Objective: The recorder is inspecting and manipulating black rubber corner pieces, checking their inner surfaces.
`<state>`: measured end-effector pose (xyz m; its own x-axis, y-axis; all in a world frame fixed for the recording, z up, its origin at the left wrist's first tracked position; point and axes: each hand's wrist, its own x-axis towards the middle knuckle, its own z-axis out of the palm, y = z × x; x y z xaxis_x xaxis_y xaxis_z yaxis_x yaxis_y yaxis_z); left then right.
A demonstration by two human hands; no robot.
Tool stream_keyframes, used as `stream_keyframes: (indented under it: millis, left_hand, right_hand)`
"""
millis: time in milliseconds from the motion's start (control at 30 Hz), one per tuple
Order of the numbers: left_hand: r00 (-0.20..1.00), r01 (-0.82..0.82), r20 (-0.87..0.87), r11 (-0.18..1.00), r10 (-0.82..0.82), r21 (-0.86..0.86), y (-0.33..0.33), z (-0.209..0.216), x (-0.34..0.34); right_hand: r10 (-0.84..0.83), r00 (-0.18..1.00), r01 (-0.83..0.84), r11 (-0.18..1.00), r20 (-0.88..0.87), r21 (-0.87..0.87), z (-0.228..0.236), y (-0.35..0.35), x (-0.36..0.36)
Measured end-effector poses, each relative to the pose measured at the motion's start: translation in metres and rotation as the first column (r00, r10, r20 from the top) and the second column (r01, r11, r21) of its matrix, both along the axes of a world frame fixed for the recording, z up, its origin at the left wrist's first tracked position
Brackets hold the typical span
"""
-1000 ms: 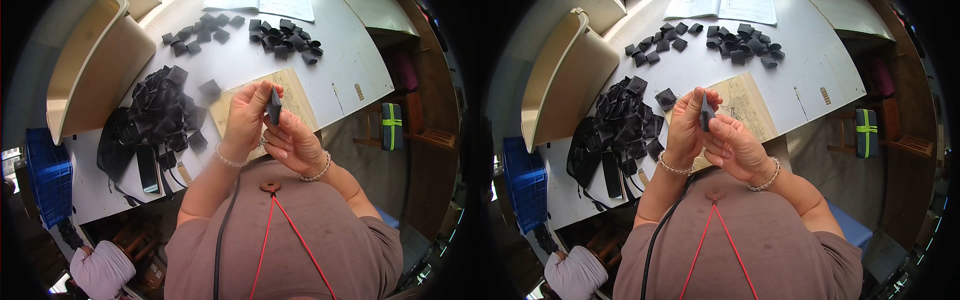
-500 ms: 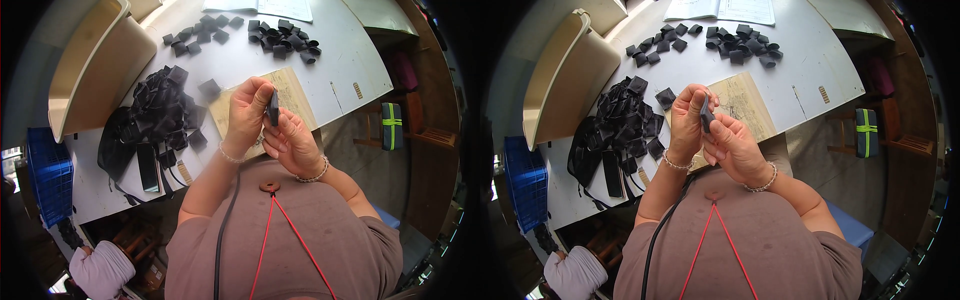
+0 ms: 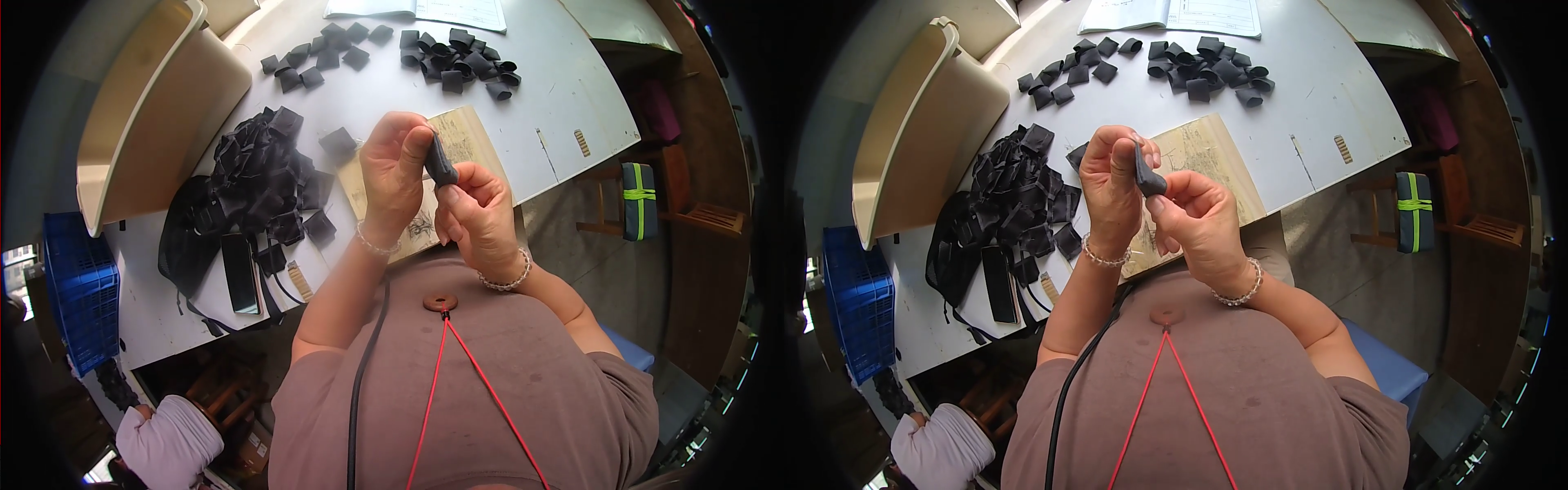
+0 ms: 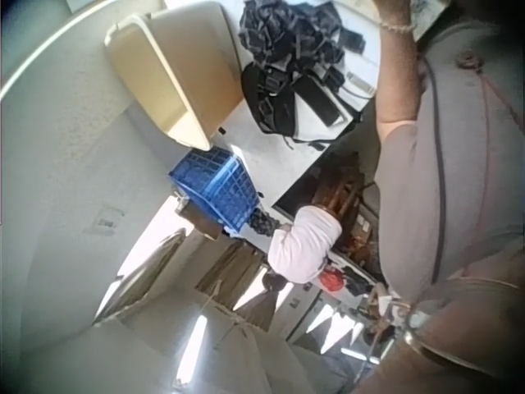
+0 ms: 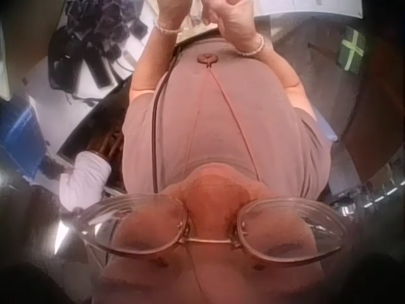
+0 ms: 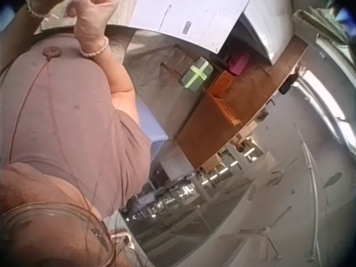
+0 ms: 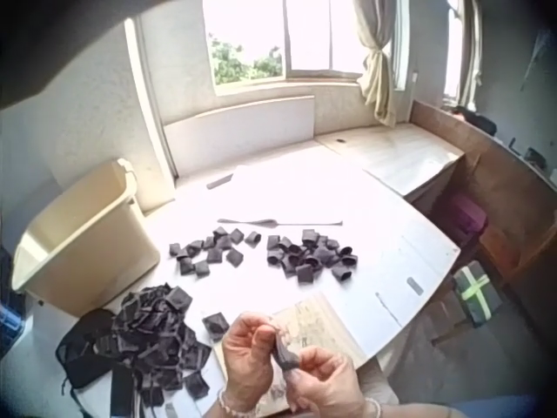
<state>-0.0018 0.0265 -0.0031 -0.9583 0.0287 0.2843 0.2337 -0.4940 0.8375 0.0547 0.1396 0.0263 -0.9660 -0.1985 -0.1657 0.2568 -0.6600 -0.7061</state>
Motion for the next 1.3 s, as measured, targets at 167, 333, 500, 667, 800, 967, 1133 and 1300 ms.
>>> stream_keyframes:
  millis: [167,333,500,667,800,967,1133,1300]
  left_hand:
    - [0.999,0.041,-0.023,0.999,-0.04,0.016,-0.002,-0.001,-0.003]
    - [0.994,-0.081,-0.065,0.996,0.083,0.027,0.0,-0.004,-0.002]
    - [0.988,-0.106,-0.109,0.994,0.105,-0.006,-0.003,-0.004,-0.004]
    - [0.993,-0.071,-0.094,0.997,0.073,0.027,-0.008,-0.002,-0.005]
    - [0.994,-0.056,-0.087,0.997,0.06,0.047,-0.008,0.0,-0.007]
    - [0.998,0.043,-0.046,0.998,-0.041,0.051,-0.012,0.003,-0.004]
    - [0.994,0.109,-0.019,0.989,-0.107,0.101,-0.019,-0.004,-0.006]
    - [0.989,0.143,-0.039,0.981,-0.139,0.134,-0.021,-0.003,-0.007]
  right_hand:
    - [-0.252,0.848,0.46,0.786,-0.466,0.413,0.002,-0.003,-0.008]
    - [0.011,0.608,0.728,0.392,-0.794,0.563,0.008,-0.005,-0.021]
    - [-0.005,0.597,0.74,0.39,-0.803,0.548,-0.009,-0.002,-0.016]
    - [-0.005,0.715,0.629,0.44,-0.699,0.64,0.007,0.001,-0.009]
    - [0.062,0.606,0.68,0.477,-0.793,0.557,-0.002,0.005,-0.017]
    - [0.07,0.615,0.646,0.527,-0.785,0.553,-0.002,0.01,-0.016]
    - [0.086,0.552,0.715,0.464,-0.83,0.523,0.012,0.004,-0.021]
    - [0.132,0.449,0.798,0.385,-0.884,0.463,0.01,0.006,-0.026]
